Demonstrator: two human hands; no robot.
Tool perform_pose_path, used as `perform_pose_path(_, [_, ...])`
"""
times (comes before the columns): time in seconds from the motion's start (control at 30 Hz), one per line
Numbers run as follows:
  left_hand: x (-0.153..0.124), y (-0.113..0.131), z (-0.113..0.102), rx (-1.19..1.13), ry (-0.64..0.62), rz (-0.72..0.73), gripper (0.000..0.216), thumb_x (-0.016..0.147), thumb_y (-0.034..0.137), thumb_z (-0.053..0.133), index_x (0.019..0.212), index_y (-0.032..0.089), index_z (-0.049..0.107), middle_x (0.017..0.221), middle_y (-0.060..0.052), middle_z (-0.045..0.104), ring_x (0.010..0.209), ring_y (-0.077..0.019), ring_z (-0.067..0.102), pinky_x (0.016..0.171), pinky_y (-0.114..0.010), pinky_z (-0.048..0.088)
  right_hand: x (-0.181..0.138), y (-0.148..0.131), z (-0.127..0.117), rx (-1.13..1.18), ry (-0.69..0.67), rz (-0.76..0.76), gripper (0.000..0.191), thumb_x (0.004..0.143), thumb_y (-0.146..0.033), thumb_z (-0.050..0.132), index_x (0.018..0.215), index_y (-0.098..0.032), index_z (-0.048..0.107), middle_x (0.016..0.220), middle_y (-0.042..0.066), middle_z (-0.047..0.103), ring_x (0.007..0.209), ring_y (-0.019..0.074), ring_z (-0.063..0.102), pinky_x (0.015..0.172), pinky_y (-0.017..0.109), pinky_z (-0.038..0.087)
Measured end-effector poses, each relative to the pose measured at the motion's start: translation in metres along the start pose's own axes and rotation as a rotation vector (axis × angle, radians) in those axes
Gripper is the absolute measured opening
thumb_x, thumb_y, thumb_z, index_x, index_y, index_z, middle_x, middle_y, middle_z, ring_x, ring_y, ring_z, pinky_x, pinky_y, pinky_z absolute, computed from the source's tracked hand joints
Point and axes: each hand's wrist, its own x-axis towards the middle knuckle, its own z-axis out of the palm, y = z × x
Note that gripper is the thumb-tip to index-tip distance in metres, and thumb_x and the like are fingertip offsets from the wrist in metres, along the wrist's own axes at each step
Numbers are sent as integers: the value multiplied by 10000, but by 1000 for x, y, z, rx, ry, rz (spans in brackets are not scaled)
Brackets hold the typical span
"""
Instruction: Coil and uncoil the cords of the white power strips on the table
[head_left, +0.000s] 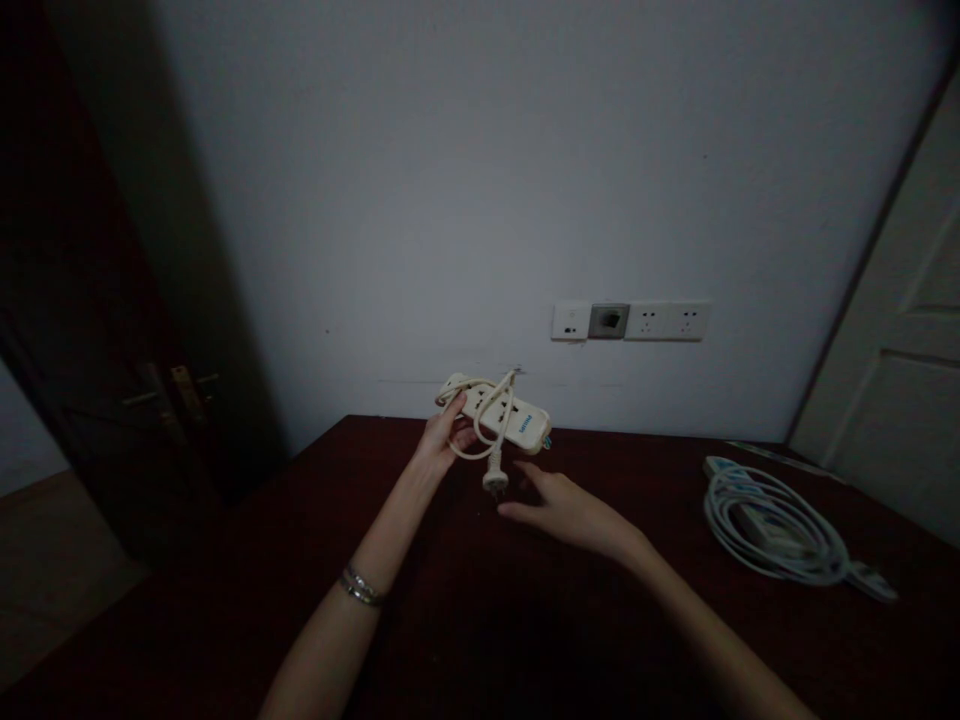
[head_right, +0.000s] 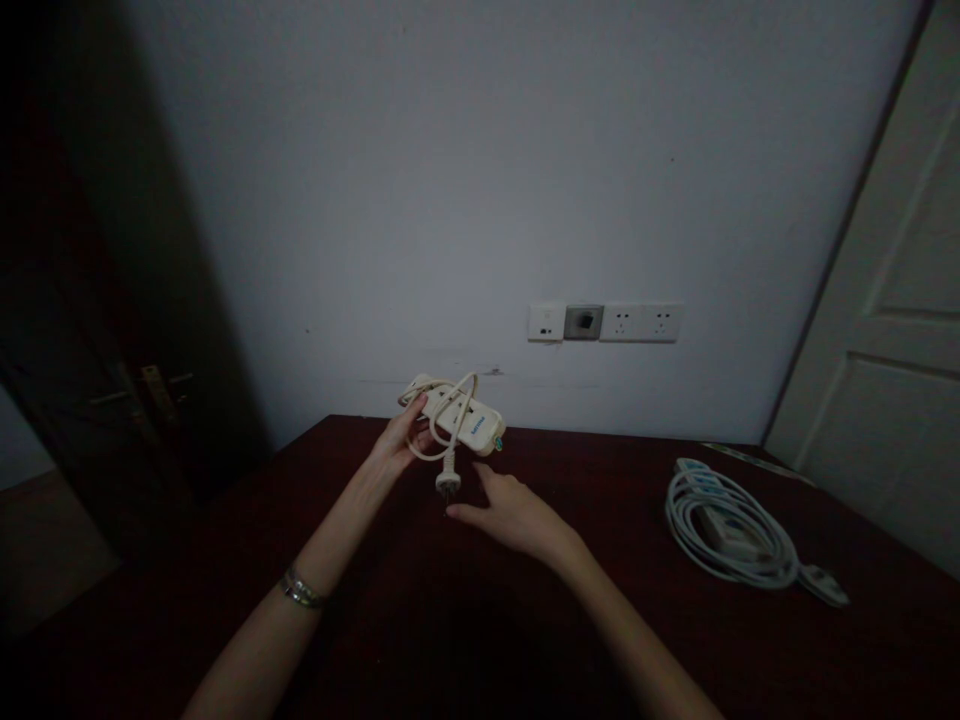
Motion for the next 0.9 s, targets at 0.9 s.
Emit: perform_pose_path(0.9, [2, 14, -24, 188, -137, 201, 306, 674, 289, 718, 917, 128, 624, 761, -65, 666, 546, -122, 602, 475, -223, 513, -11, 0, -80, 119, 158, 115, 300, 633, -224, 665, 923, -151, 645, 671, 23, 619, 499, 118, 547, 436, 248, 495])
